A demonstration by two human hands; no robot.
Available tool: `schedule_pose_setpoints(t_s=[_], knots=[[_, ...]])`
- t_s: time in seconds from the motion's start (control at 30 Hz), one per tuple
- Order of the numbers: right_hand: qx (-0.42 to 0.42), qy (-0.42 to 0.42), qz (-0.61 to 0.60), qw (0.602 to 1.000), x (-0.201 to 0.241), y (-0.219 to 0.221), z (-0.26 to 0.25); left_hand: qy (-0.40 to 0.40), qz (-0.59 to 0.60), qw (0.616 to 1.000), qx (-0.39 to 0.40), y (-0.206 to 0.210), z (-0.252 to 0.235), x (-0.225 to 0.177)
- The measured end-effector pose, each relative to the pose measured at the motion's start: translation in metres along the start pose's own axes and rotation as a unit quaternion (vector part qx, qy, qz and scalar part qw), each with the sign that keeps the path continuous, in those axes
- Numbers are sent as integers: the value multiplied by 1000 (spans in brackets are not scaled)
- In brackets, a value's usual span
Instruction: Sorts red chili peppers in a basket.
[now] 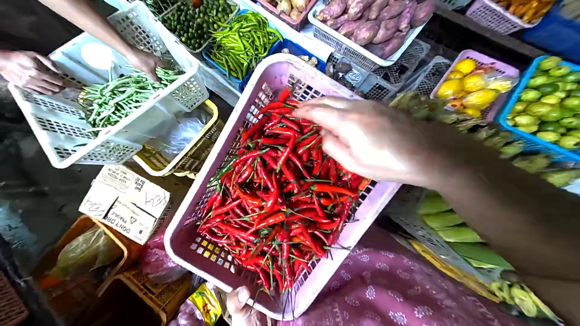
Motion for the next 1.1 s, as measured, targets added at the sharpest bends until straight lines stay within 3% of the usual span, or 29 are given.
schedule_pose_setpoints(t_s=[0.07,0.17,0.3,0.5,0.63,0.77,0.9,1.0,1.1], knots=[[38,22,10,999,1,18,-2,-8,-1,1000,-16,5,1,0],[53,-59,-18,997,12,25,11,-21,17,998,-55,30,-10,-8],[54,-114,-4,992,17,4,37,-16,8,1000,-8,22,-2,-6],[-58,-95,21,994,28,-26,42,-44,-7,999,12,21,4,0],[-6,-61,54,997,20,2,42,-48,-9,999,-12,32,0,-4],[-13,-44,39,998,-3,-12,48,-50,23,998,-14,32,-1,-5],[19,-81,29,996,-3,-23,55,-56,-11,998,-7,33,2,-7],[-17,-81,1,997,3,-36,46,-57,-33,998,-19,39,1,-11],[-32,-14,33,999,1,-29,21,-42,-34,999,-4,45,0,-14]])
Point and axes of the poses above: each hand's wrist, its own z-axis away from the middle knuckle, its own y-axis out of the palm, x = y × z, the point moved 7 cm from there along -z, towards the middle knuckle, and after that the axes turned 8 degrees about -z, right-handed, at the moved point
